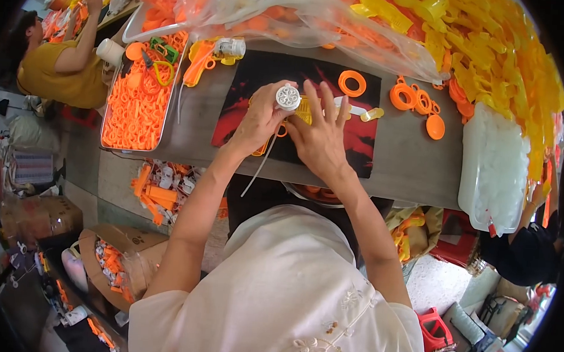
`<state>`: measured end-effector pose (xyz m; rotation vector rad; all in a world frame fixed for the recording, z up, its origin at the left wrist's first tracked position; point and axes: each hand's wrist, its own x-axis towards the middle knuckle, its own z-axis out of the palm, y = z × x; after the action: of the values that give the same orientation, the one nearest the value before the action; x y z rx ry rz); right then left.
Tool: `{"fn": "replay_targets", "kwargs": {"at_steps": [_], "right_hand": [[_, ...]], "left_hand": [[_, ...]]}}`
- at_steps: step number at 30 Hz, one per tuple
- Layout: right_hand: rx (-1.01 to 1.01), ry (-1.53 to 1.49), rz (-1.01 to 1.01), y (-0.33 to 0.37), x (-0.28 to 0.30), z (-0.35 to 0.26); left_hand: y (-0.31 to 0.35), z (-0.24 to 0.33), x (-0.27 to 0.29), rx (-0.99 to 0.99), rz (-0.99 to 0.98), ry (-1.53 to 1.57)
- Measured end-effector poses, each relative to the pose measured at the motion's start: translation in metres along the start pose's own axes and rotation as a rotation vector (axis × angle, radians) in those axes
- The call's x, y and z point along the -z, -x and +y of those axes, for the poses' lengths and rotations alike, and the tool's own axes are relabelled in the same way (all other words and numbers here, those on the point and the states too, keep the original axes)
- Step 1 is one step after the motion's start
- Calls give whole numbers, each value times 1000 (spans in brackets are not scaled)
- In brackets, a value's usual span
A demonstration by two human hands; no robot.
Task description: Assembling plastic components to create yellow and orange toy guns at a factory workstation.
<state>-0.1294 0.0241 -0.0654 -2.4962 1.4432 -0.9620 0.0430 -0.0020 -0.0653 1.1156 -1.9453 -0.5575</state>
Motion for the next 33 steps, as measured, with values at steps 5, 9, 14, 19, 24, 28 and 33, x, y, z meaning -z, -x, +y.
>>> {"fn": "replay_targets", "kwargs": {"at_steps": [5, 9, 14, 19, 24, 28, 33], "right_hand": [[41, 82, -68, 4, 6, 10], [-65, -64, -78, 1, 32, 24], [-19, -57, -206, -8, 34, 27], [-154, -452, -138, -11, 43, 12], [-175, -532, -75, -16, 43, 10], [-147, -525, -46, -19, 42, 10], [-187, -584, -69, -21, 43, 13]], "left_hand": [[-3, -2, 1, -52, -23, -31], [-5, 2, 0, -148, 35, -62], [-6, 3, 4, -153, 31, -79], [-9, 10, 25, 7, -31, 123], [-25, 18, 46, 14, -130, 145], [-30, 20, 53, 3, -270, 165], [-39, 21, 56, -52, -362, 100]]}}
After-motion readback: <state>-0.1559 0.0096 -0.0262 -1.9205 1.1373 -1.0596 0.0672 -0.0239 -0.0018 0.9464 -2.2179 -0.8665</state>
